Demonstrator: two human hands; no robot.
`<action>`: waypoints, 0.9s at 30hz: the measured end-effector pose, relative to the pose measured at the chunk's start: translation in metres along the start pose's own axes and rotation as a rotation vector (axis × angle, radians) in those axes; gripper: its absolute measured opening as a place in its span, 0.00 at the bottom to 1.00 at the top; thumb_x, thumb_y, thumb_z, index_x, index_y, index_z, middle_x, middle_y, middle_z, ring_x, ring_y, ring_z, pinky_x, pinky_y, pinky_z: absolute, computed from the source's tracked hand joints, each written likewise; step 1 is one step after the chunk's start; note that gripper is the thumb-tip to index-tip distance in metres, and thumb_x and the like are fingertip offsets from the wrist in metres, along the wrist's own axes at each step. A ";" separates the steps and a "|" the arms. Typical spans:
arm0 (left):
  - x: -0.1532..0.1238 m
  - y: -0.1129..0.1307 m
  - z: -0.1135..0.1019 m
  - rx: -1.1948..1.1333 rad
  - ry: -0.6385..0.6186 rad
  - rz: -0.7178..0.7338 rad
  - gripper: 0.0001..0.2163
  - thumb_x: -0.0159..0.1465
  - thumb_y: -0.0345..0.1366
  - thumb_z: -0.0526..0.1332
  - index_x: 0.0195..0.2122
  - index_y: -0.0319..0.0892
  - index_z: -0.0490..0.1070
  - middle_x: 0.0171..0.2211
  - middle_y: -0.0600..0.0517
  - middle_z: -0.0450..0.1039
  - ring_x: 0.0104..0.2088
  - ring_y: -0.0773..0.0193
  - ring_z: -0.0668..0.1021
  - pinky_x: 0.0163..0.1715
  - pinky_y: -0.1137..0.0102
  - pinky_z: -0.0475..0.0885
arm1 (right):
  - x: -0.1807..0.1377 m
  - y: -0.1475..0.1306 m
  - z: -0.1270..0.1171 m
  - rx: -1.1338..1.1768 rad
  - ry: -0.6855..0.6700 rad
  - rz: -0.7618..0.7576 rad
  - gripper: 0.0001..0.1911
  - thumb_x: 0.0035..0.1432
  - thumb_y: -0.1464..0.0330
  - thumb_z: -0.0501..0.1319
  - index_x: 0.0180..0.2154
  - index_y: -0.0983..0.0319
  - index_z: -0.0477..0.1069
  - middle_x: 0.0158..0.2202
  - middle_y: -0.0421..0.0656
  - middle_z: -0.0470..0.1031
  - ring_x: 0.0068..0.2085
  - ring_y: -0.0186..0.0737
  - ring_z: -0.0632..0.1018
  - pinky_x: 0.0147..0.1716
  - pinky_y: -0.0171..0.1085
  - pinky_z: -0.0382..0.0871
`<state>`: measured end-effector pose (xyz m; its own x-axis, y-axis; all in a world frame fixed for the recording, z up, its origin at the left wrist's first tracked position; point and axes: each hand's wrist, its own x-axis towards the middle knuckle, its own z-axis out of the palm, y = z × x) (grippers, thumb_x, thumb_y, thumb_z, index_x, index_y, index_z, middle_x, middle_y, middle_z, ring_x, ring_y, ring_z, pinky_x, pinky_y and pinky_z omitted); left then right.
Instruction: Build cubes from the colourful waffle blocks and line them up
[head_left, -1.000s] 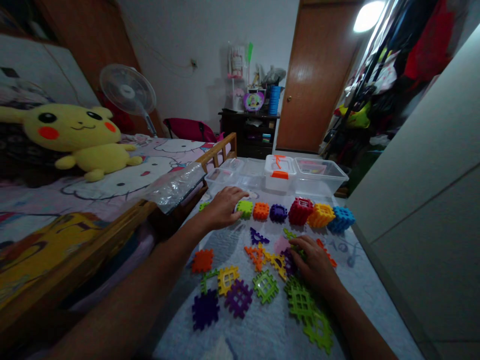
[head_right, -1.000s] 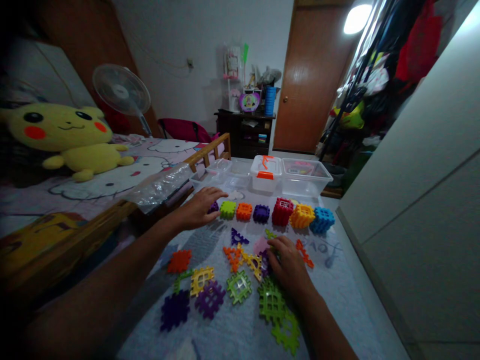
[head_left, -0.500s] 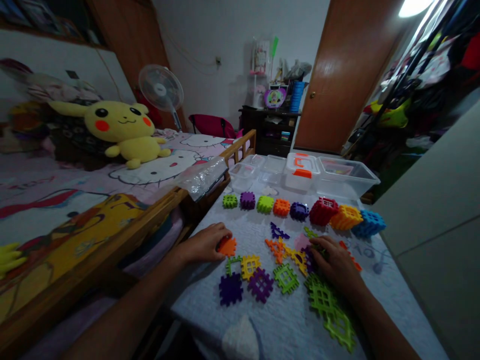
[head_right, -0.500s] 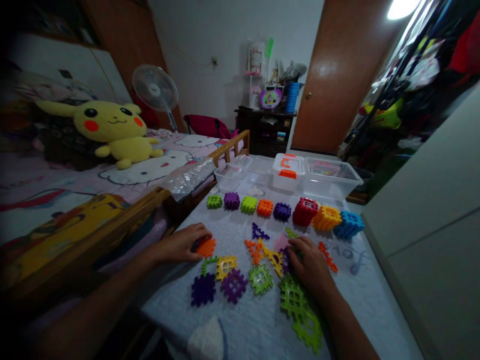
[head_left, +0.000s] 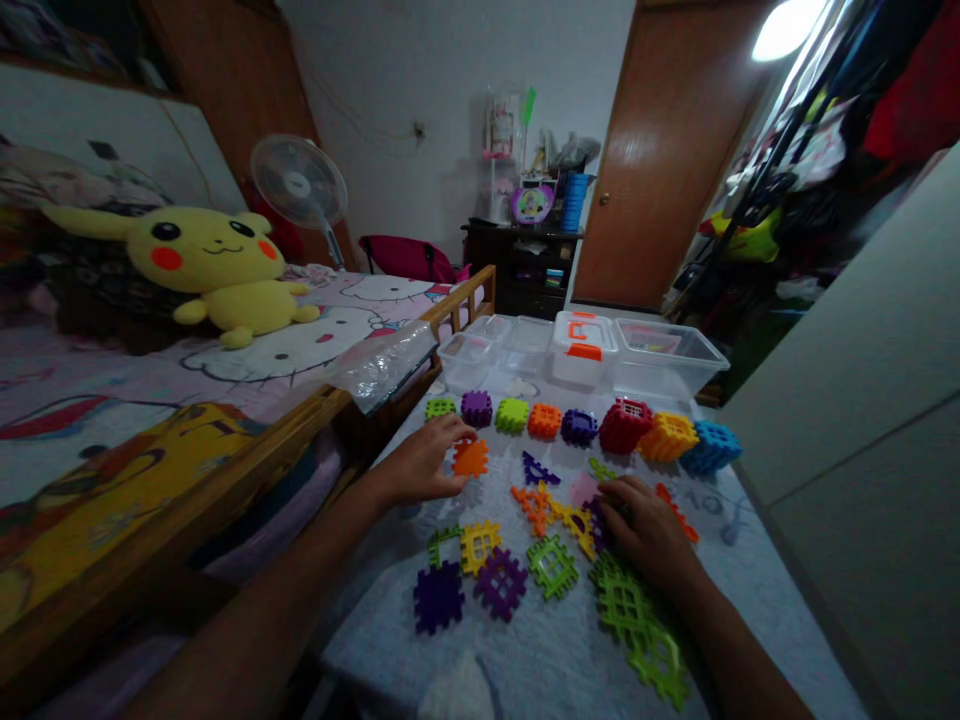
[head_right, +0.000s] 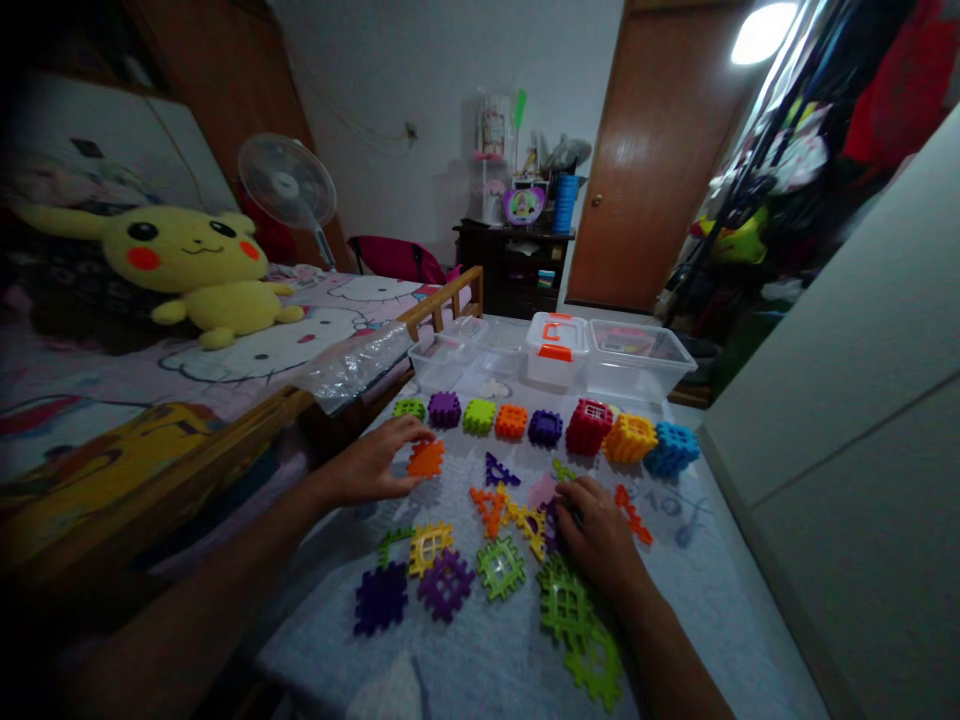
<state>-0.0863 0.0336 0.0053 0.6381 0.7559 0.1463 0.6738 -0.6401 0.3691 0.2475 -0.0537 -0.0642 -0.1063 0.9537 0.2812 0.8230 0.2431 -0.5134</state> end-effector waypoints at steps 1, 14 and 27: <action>0.010 0.005 0.001 0.011 0.010 0.019 0.21 0.52 0.35 0.64 0.49 0.41 0.68 0.48 0.47 0.68 0.50 0.56 0.71 0.53 0.64 0.65 | 0.000 -0.001 0.000 0.002 0.002 -0.001 0.11 0.60 0.66 0.55 0.41 0.61 0.74 0.39 0.46 0.74 0.40 0.43 0.76 0.41 0.42 0.71; 0.149 0.039 0.027 0.256 -0.143 -0.024 0.22 0.51 0.39 0.65 0.49 0.42 0.70 0.51 0.45 0.69 0.51 0.50 0.71 0.50 0.61 0.66 | -0.001 -0.001 0.001 0.011 -0.013 0.007 0.10 0.61 0.68 0.54 0.41 0.60 0.73 0.39 0.45 0.74 0.40 0.43 0.75 0.41 0.42 0.71; 0.171 0.038 0.045 0.287 -0.234 -0.039 0.24 0.49 0.44 0.67 0.47 0.43 0.72 0.49 0.44 0.70 0.51 0.47 0.71 0.49 0.59 0.68 | 0.000 -0.006 -0.001 0.004 -0.019 0.020 0.10 0.62 0.70 0.54 0.40 0.61 0.73 0.38 0.46 0.73 0.40 0.43 0.75 0.41 0.42 0.71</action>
<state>0.0648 0.1322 0.0026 0.6552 0.7501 -0.0893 0.7553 -0.6487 0.0932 0.2431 -0.0557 -0.0605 -0.1003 0.9615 0.2558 0.8226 0.2248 -0.5223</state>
